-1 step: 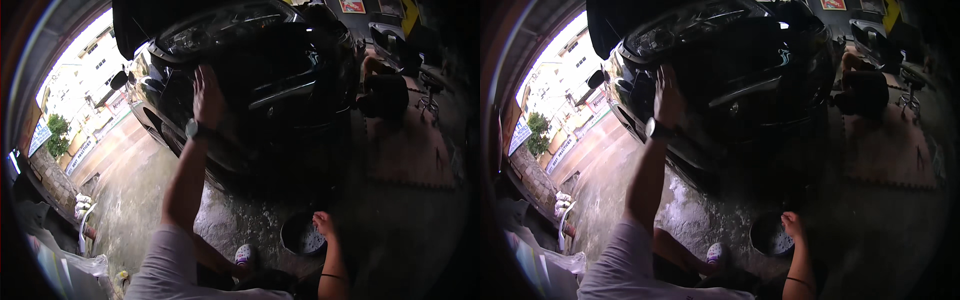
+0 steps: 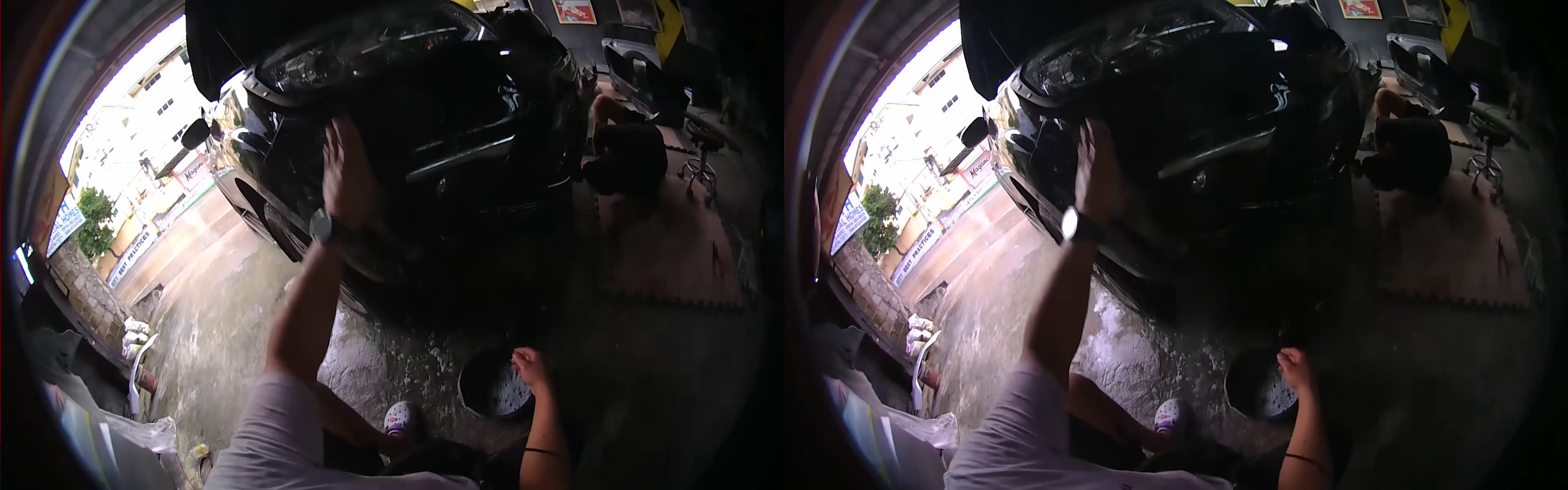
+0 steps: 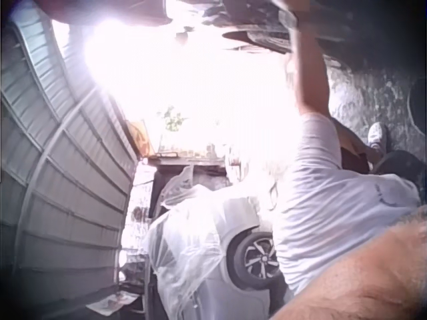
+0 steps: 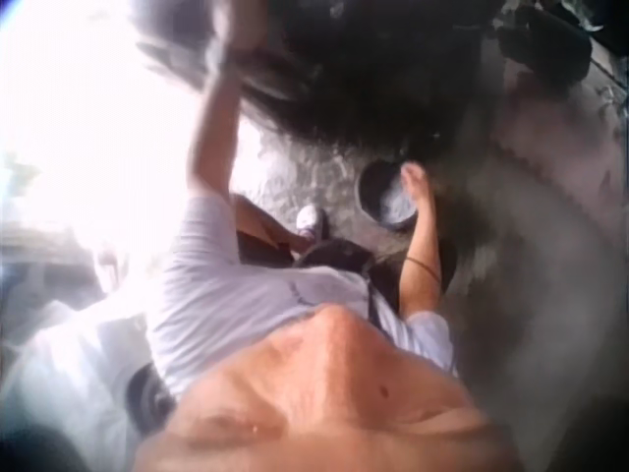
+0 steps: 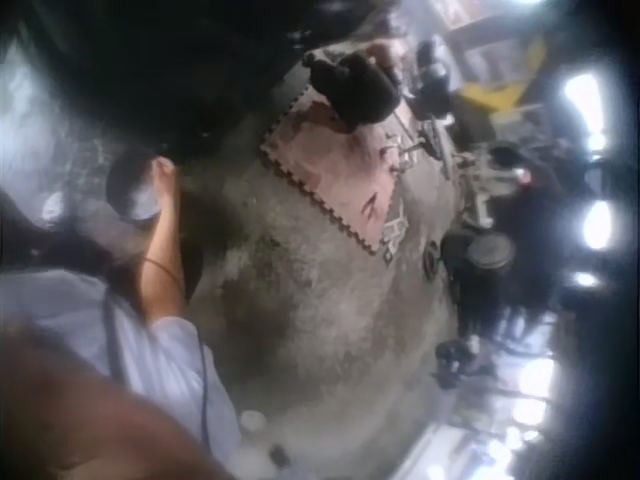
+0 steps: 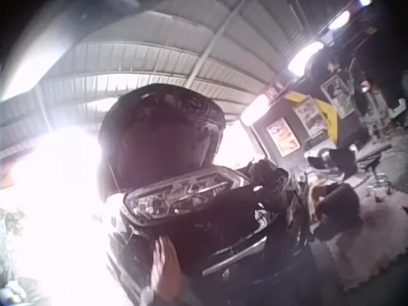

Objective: Wet sanding the paint on a black car bumper and fender using sandpaper and water.

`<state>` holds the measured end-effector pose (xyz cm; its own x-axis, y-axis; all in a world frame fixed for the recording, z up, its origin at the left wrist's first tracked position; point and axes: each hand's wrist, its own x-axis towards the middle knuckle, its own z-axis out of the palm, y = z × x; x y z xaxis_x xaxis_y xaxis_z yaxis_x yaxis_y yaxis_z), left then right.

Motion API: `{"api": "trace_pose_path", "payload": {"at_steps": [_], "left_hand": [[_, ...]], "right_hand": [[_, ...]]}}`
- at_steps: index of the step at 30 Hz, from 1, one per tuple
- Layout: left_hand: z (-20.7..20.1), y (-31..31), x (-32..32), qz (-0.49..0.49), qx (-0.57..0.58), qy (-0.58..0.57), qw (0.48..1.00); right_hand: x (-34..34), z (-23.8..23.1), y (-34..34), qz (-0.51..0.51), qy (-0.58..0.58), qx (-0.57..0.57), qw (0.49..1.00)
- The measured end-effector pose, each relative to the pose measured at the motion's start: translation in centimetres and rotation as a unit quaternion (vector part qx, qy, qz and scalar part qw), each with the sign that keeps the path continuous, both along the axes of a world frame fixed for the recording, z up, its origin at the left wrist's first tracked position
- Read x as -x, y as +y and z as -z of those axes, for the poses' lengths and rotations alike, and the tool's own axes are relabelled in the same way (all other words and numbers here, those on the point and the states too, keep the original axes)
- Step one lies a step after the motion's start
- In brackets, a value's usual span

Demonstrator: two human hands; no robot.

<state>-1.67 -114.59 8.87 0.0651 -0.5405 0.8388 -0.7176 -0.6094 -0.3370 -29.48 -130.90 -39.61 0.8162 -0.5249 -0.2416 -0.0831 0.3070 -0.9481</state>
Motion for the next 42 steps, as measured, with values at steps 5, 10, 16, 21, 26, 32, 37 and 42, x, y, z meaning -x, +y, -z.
{"api": "trace_pose_path", "payload": {"at_steps": [5, 10, 16, 21, 26, 32, 37, 42], "left_hand": [[1.7, -1.3, 0.2, -0.030, -0.024, 0.004, 0.999], [-0.9, -1.1, -1.7, -0.030, 0.022, -0.002, 0.999], [-1.1, 1.0, -4.2, -0.068, -0.025, -0.066, 0.995], [-2.4, 2.2, -6.7, -0.039, 0.038, 0.036, 0.998], [-1.0, 3.3, -7.9, -0.045, -0.027, -0.023, 0.998], [-0.3, 2.6, -6.7, -0.011, 0.034, 0.056, 0.998], [-1.0, 2.9, -7.2, 0.030, 0.060, 0.080, 0.995], [-2.2, 4.0, -10.0, -0.052, 0.017, 0.208, 0.977]], "right_hand": [[0.8, 0.7, -1.3, 0.023, 0.041, -0.002, 0.999], [0.8, -2.5, 0.1, 0.007, 0.017, -0.005, 1.000], [0.9, -1.6, -0.1, 0.012, 0.015, -0.006, 1.000], [1.5, -3.4, 0.3, 0.016, 0.014, -0.011, 1.000], [1.3, -1.6, -0.5, 0.016, 0.055, 0.018, 0.998], [1.3, -1.6, -0.2, 0.012, 0.007, -0.011, 1.000], [1.3, 1.6, -0.8, -0.008, 0.041, 0.033, 0.999], [1.1, -1.3, 0.4, 0.000, 0.005, -0.007, 1.000]]}}
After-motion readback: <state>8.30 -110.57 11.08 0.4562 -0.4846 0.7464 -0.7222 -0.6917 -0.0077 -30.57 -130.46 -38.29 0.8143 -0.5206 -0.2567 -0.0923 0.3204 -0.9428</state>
